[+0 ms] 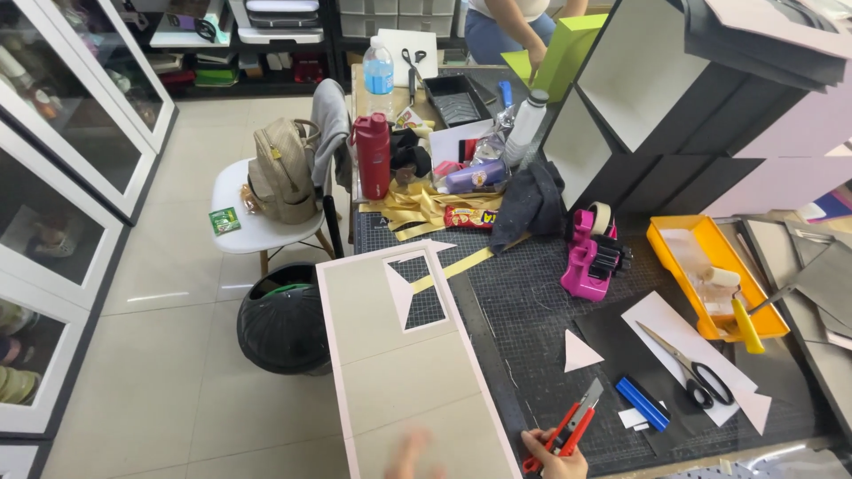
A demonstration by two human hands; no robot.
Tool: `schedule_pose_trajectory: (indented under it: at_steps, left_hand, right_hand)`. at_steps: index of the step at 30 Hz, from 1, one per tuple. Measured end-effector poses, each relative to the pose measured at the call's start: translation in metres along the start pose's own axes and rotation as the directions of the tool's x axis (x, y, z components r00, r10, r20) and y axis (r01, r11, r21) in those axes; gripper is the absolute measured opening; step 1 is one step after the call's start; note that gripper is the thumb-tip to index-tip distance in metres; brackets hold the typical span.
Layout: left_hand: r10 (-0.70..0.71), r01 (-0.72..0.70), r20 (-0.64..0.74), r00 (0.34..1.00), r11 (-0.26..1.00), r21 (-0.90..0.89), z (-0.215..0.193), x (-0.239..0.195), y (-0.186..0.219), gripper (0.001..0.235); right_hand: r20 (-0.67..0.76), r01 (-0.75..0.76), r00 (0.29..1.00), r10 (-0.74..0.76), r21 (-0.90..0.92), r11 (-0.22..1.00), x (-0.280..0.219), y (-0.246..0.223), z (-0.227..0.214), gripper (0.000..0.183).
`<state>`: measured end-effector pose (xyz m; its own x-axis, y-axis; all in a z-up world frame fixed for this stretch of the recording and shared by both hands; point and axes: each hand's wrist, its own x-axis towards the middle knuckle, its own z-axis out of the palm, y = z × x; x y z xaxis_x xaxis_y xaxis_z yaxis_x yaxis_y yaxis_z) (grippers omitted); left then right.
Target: Cutting a rectangular opening in cardboard and applying glue to the edges using a brush
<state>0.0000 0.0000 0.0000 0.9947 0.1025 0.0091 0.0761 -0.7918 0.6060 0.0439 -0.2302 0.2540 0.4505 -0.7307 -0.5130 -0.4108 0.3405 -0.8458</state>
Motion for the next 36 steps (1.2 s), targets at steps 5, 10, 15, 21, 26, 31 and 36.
schedule_pose_trajectory:
  at_steps: [5, 10, 15, 21, 26, 31, 36]
  left_hand:
    - [-0.295, 0.158, 0.320, 0.900, 0.907, 0.390, -0.162, 0.101, 0.033, 0.137]
    - [-0.325, 0.397, 0.375, 0.868, 0.908, -0.131, -0.110, 0.083, -0.016, 0.154]
    - [-0.300, 0.296, 0.372, 0.878, 0.953, 0.070, -0.067, 0.054, -0.038, 0.166]
    - [-0.301, 0.193, 0.465, 0.833, 0.945, 0.265, -0.089, 0.009, -0.011, 0.166]
    - [-0.200, -0.026, 0.567, 0.799, 0.931, 0.364, -0.109, -0.019, 0.013, 0.161]
    - [0.115, -0.133, 0.362, 0.925, 0.991, 0.025, -0.093, -0.069, -0.002, 0.121]
    - [-0.282, 0.269, -0.067, 0.957, 0.951, -0.151, -0.030, -0.108, -0.027, 0.149]
  right_hand:
    - [0.159, -0.105, 0.979, 0.131, -0.159, 0.982, 0.041, 0.022, -0.046, 0.035]
    - [0.105, -0.069, 0.991, 0.089, -0.176, 0.982, 0.065, 0.015, -0.063, 0.030]
    - [0.057, -0.075, 0.995, 0.087, -0.191, 0.979, 0.065, 0.027, -0.072, 0.026]
    - [-0.094, -0.153, 0.986, 0.138, -0.177, 0.972, 0.024, 0.032, -0.065, 0.026]
    - [-0.157, -0.225, 0.968, 0.195, -0.198, 0.954, 0.010, 0.028, -0.042, 0.030]
    - [0.062, -0.110, 0.993, 0.102, 0.142, 0.984, 0.031, 0.082, -0.050, 0.027]
    - [-0.118, -0.145, 0.982, 0.148, 0.031, 0.989, 0.044, 0.098, -0.061, 0.030]
